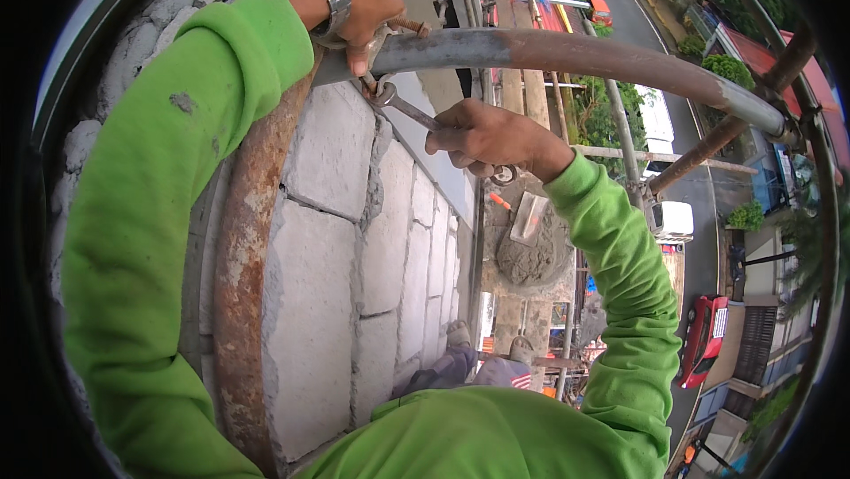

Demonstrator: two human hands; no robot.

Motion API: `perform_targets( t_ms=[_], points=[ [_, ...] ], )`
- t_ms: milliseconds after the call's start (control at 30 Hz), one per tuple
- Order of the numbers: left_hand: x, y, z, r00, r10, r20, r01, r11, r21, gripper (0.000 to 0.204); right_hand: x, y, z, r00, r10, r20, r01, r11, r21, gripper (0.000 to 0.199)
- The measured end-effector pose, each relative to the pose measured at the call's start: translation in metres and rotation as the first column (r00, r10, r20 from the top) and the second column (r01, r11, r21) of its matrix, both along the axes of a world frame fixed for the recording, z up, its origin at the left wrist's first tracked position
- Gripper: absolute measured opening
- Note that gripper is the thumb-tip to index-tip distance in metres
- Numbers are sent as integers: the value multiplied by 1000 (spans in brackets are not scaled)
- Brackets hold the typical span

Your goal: The person is assembling a metal scaffolding structure on the exterior of a building. They use a wrench to tighten couplers that connect metal poles to the wall and to each other. The person adjusts the position of the poles and secures them to the wall using the couplers.

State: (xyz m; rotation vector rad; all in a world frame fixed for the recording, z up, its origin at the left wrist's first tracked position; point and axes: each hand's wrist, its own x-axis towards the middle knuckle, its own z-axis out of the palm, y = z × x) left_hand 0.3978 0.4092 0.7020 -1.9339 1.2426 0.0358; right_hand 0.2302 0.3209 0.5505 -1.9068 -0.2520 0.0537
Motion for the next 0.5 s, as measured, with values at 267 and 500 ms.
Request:
perform_targets(
  t_ms=[267, 500],
  points=[
    [-13, 3, 5, 1000, 12, 22, -13, 999, 33, 82, 42, -28, -33, 665, -78, 743, 716, 350, -604, 16],
    [-9, 18, 13, 985, -174, -4, 174, 984, -36, 83, 152, -50, -68, 406, 100, 908, 817, 405, -410, 40]
  ],
)
